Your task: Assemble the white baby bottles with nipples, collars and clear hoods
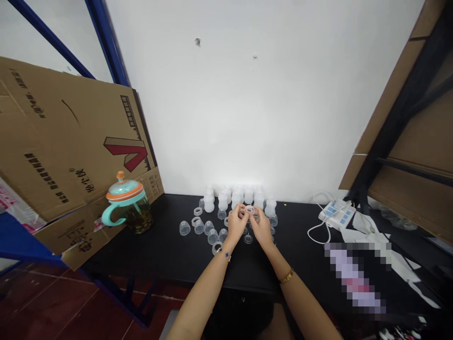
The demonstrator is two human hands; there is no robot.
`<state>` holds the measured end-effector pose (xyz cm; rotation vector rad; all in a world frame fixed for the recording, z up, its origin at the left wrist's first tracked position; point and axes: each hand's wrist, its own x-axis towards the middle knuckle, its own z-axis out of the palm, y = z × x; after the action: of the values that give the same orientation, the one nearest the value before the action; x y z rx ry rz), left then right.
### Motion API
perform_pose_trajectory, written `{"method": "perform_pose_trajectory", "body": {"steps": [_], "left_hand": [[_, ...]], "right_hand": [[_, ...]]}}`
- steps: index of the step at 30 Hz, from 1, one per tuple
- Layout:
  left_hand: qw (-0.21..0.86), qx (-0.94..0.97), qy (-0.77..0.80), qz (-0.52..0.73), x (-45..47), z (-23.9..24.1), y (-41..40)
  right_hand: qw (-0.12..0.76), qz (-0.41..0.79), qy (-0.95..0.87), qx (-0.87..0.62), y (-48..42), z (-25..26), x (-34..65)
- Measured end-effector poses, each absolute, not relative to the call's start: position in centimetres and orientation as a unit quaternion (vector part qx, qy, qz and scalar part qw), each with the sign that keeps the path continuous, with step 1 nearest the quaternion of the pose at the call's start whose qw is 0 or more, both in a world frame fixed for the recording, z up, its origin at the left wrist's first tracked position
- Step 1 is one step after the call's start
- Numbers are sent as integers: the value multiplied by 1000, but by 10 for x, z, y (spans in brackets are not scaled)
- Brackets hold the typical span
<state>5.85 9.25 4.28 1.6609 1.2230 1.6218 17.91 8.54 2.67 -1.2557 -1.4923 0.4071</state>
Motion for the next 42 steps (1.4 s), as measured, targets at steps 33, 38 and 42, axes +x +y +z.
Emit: {"method": "perform_pose_trajectory", "body": {"steps": [33,38,42], "left_hand": [[230,637,441,588,59,37,98],[232,634,446,588,60,38,97],[235,631,448,588,60,38,97]], "right_hand": [[605,287,-576,-469,92,24,181],[605,307,-565,-469,91,26,181],[607,329,-554,-465,91,27,181]]}}
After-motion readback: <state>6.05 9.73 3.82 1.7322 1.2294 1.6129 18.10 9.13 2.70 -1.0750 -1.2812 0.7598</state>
